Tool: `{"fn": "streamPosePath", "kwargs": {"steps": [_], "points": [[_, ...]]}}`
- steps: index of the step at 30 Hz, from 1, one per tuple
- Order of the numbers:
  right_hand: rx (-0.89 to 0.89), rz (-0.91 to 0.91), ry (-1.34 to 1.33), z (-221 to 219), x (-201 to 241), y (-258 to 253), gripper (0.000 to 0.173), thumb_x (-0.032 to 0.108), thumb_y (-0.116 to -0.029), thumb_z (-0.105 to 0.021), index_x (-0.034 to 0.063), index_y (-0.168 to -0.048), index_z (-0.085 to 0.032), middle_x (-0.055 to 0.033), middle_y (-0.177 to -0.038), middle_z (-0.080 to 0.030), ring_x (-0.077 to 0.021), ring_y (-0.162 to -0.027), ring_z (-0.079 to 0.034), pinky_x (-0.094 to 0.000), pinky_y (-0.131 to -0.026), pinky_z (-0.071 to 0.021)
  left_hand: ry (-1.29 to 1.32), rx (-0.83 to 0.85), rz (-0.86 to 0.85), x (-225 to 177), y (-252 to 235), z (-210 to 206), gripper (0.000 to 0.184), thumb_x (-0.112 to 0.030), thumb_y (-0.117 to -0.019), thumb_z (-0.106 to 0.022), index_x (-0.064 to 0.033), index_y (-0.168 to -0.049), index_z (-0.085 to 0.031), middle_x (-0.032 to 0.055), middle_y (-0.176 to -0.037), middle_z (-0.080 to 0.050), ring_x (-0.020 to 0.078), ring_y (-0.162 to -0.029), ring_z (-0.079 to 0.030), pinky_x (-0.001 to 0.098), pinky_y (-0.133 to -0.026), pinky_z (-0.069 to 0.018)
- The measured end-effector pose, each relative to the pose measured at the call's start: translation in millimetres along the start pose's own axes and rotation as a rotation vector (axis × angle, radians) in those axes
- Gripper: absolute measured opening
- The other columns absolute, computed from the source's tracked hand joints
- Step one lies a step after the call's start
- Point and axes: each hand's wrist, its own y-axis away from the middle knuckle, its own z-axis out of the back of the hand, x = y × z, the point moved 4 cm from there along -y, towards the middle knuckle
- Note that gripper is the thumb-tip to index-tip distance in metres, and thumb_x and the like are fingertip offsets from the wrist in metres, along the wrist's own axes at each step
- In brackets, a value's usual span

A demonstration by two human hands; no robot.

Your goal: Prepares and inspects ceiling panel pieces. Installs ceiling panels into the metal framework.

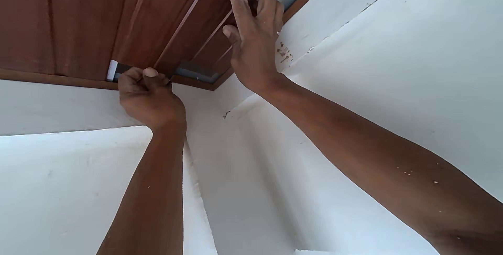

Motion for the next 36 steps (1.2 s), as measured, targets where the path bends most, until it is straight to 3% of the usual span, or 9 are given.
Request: {"fn": "streamPosePath", "kwargs": {"steps": [4,6,9,11,14,20,24,31,36], "points": [[-0.017,0.032,0.009,-3.7,-0.2,1.9,0.054,0.016,-0.0955,-0.068,0.0176,-0.148,-0.059,-0.0204,-0.134,-0.058,-0.0351,-0.117,-0.055,-0.0484,-0.098,-0.0441,-0.01,-0.006,-0.001,-0.2,-0.3,0.6,0.007,-0.011,-0.1055,-0.053,-0.0042,-0.108,-0.054,0.0,-0.085,-0.062,0.0091,-0.075,-0.069,0.0304,-0.077,-0.0619],[0.043,0.056,0.011,-1.2,-3.5,-0.5,0.056,0.023,-0.0966,-0.069,0.0178,-0.151,-0.056,-0.0217,-0.135,-0.056,-0.0362,-0.12,-0.054,-0.0487,-0.1,-0.0443,0.001,0.0,0.002,-0.1,-0.9,0.4,0.007,-0.011,-0.1056,-0.053,-0.0046,-0.108,-0.054,-0.0004,-0.085,-0.062,0.009,-0.075,-0.068,0.0306,-0.076,-0.0618],[0.222,0.095,0.049,9.4,-11.6,-2.6,0.079,0.036,-0.0895,-0.078,0.0191,-0.158,-0.044,-0.025,-0.14,-0.048,-0.0387,-0.122,-0.05,-0.0465,-0.1,-0.0452,0.005,0.004,0.011,-0.9,0.0,0.6,0.008,-0.011,-0.1058,-0.053,-0.0042,-0.11,-0.053,0.0001,-0.087,-0.061,0.0091,-0.075,-0.068,0.0307,-0.077,-0.062],[0.248,0.066,0.076,10.3,-11.1,-1.3,0.089,0.03,-0.0837,-0.084,0.0185,-0.16,-0.04,-0.0243,-0.139,-0.049,-0.0388,-0.122,-0.051,-0.045,-0.1,-0.0466,0.007,0.01,0.014,0.1,0.0,1.0,0.007,-0.012,-0.1056,-0.053,-0.0051,-0.109,-0.053,-0.0003,-0.086,-0.062,0.0088,-0.076,-0.068,0.0302,-0.077,-0.0617],[0.202,0.048,0.087,6.5,-7.3,1.4,0.089,0.025,-0.082,-0.085,0.0155,-0.159,-0.042,-0.0241,-0.139,-0.051,-0.0389,-0.122,-0.052,-0.0456,-0.1,-0.0467,0.03,0.009,0.016,3.3,-2.0,2.3,0.008,-0.012,-0.1056,-0.054,-0.005,-0.11,-0.054,-0.0001,-0.085,-0.063,0.0096,-0.076,-0.069,0.0306,-0.077,-0.0616],[0.186,0.048,0.119,-0.5,-2.8,10.5,0.088,0.025,-0.0838,-0.083,0.0162,-0.16,-0.04,-0.0236,-0.142,-0.048,-0.0392,-0.124,-0.05,-0.0458,-0.101,-0.0452,-0.036,-0.04,0.048,4.4,0.3,4.1,0.011,-0.012,-0.1057,-0.053,-0.0025,-0.11,-0.057,0.0021,-0.087,-0.063,0.0093,-0.078,-0.068,0.0298,-0.077,-0.0613],[0.179,0.054,0.076,-2.5,-1.0,12.2,0.092,0.025,-0.0851,-0.082,0.0201,-0.163,-0.033,-0.0228,-0.138,-0.05,-0.0396,-0.121,-0.05,-0.0479,-0.098,-0.0462,-0.142,-0.097,0.094,2.4,1.4,5.5,0.012,-0.014,-0.1047,-0.056,-0.0039,-0.109,-0.06,0.0016,-0.087,-0.063,0.0087,-0.077,-0.067,0.03,-0.076,-0.0594],[0.221,0.018,0.055,-2.1,-5.2,11.6,0.095,0.026,-0.0849,-0.082,0.023,-0.164,-0.03,-0.0212,-0.136,-0.048,-0.0383,-0.122,-0.048,-0.0478,-0.101,-0.0433,0.028,-0.069,0.034,9.4,0.1,7.5,0.007,-0.009,-0.1043,-0.057,-0.0043,-0.109,-0.058,0.0023,-0.085,-0.063,0.0106,-0.076,-0.069,0.0309,-0.075,-0.0623],[0.195,0.001,0.052,-2.1,-3.9,15.1,0.094,0.026,-0.0851,-0.082,0.0161,-0.164,-0.031,-0.0253,-0.142,-0.047,-0.0417,-0.124,-0.049,-0.0496,-0.102,-0.0438,0.133,-0.055,0.009,10.0,0.0,8.2,0.005,-0.004,-0.1027,-0.057,-0.0031,-0.107,-0.056,0.0022,-0.083,-0.062,0.0119,-0.074,-0.07,0.0327,-0.074,-0.064]]}}
